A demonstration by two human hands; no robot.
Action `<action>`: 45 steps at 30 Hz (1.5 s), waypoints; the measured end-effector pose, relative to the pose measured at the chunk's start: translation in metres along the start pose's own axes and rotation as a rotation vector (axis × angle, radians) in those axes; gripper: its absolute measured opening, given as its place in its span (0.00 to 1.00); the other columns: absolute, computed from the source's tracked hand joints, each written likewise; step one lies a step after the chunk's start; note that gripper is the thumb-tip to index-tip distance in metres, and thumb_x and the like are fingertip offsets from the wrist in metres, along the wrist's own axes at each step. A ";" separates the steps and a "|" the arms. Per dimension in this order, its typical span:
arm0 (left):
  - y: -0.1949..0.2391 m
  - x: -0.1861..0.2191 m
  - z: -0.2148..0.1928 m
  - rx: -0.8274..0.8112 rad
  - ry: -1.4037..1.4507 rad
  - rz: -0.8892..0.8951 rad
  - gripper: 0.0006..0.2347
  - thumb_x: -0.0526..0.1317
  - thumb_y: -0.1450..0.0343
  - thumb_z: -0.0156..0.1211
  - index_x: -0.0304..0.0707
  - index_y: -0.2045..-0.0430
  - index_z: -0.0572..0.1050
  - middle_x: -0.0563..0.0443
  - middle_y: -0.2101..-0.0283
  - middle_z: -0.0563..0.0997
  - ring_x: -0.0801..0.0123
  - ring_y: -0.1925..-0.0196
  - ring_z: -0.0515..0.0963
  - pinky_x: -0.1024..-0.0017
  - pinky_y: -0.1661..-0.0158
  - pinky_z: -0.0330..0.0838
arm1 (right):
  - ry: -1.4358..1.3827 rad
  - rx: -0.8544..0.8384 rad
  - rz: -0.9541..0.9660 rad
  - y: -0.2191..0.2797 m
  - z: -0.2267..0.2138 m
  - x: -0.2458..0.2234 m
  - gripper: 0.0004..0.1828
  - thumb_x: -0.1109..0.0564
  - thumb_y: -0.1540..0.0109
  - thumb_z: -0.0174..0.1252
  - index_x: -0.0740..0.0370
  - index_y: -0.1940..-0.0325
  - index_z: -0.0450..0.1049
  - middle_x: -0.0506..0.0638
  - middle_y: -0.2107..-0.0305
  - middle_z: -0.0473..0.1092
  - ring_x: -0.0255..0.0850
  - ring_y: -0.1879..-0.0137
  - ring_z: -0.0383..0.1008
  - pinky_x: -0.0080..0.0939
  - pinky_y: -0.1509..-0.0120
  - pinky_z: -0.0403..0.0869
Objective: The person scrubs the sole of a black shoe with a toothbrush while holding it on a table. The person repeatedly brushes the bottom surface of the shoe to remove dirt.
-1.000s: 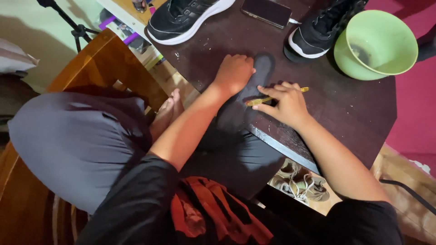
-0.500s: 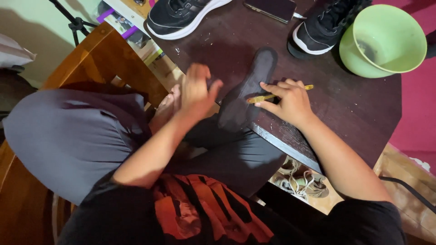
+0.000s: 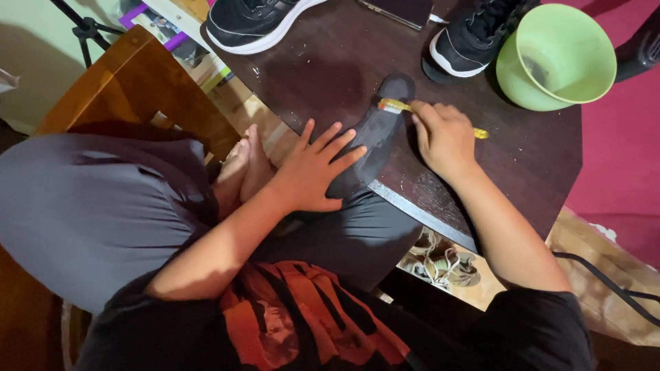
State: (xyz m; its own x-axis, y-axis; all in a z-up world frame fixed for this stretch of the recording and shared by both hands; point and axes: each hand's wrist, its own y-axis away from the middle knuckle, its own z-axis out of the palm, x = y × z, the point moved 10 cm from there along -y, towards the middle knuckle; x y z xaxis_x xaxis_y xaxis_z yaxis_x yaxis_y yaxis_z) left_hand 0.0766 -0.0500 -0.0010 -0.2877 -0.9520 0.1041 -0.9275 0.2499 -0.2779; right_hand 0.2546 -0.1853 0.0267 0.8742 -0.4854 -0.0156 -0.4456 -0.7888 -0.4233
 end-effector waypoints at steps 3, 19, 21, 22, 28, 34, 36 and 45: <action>-0.001 0.003 -0.001 -0.004 -0.005 0.006 0.46 0.62 0.46 0.67 0.55 0.29 0.59 0.45 0.27 0.61 0.45 0.22 0.53 0.32 0.31 0.36 | -0.103 -0.040 -0.090 -0.005 -0.010 -0.020 0.21 0.55 0.36 0.58 0.39 0.40 0.80 0.46 0.64 0.74 0.49 0.54 0.74 0.51 0.50 0.69; 0.000 0.006 0.001 0.060 0.057 0.008 0.41 0.58 0.43 0.62 0.55 0.30 0.61 0.44 0.26 0.59 0.39 0.23 0.52 0.27 0.33 0.38 | 0.353 0.051 0.063 -0.003 -0.007 0.017 0.21 0.49 0.31 0.55 0.26 0.35 0.78 0.42 0.68 0.72 0.41 0.60 0.78 0.42 0.58 0.76; -0.001 0.008 0.005 0.043 0.012 -0.002 0.44 0.60 0.45 0.63 0.56 0.29 0.60 0.46 0.25 0.59 0.40 0.22 0.51 0.26 0.33 0.36 | 0.222 -0.105 0.031 -0.001 0.000 -0.015 0.19 0.42 0.31 0.53 0.20 0.38 0.75 0.39 0.65 0.74 0.41 0.56 0.78 0.43 0.53 0.77; -0.002 0.008 0.006 0.046 0.012 -0.005 0.44 0.60 0.45 0.63 0.56 0.29 0.60 0.46 0.25 0.59 0.40 0.22 0.51 0.26 0.33 0.36 | 0.223 -0.105 0.027 -0.006 -0.001 -0.008 0.19 0.42 0.31 0.53 0.20 0.38 0.75 0.39 0.65 0.74 0.41 0.56 0.78 0.43 0.53 0.77; 0.002 0.009 0.002 0.007 0.065 -0.009 0.42 0.58 0.42 0.63 0.53 0.29 0.60 0.44 0.25 0.57 0.39 0.22 0.50 0.25 0.34 0.35 | 0.308 -0.139 0.135 -0.014 0.005 0.027 0.22 0.45 0.29 0.51 0.23 0.32 0.74 0.44 0.63 0.74 0.49 0.59 0.79 0.54 0.58 0.79; 0.010 0.016 0.008 -0.042 0.063 -0.017 0.43 0.59 0.40 0.60 0.52 0.26 0.55 0.43 0.22 0.51 0.40 0.21 0.47 0.27 0.33 0.37 | 0.190 -0.183 0.037 0.006 0.015 0.038 0.27 0.47 0.33 0.53 0.24 0.30 0.71 0.45 0.65 0.74 0.48 0.56 0.80 0.53 0.53 0.78; 0.010 0.014 0.007 -0.023 0.067 -0.039 0.45 0.60 0.42 0.62 0.53 0.26 0.54 0.44 0.22 0.51 0.41 0.21 0.47 0.27 0.32 0.35 | 0.287 -0.045 0.080 -0.003 0.001 0.064 0.23 0.49 0.32 0.55 0.29 0.33 0.76 0.44 0.66 0.73 0.47 0.61 0.79 0.48 0.59 0.78; 0.009 0.015 0.008 0.020 0.047 -0.038 0.46 0.61 0.43 0.63 0.52 0.27 0.55 0.43 0.23 0.53 0.40 0.22 0.48 0.27 0.33 0.36 | -0.085 0.061 -0.008 0.007 -0.016 0.056 0.22 0.60 0.39 0.59 0.46 0.42 0.82 0.48 0.55 0.73 0.51 0.50 0.78 0.51 0.51 0.77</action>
State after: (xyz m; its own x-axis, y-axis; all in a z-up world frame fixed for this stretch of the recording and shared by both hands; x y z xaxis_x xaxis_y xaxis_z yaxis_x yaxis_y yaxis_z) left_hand 0.0662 -0.0634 -0.0097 -0.2633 -0.9514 0.1595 -0.9333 0.2093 -0.2919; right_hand 0.2971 -0.2236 0.0376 0.8920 -0.4433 -0.0881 -0.4283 -0.7668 -0.4782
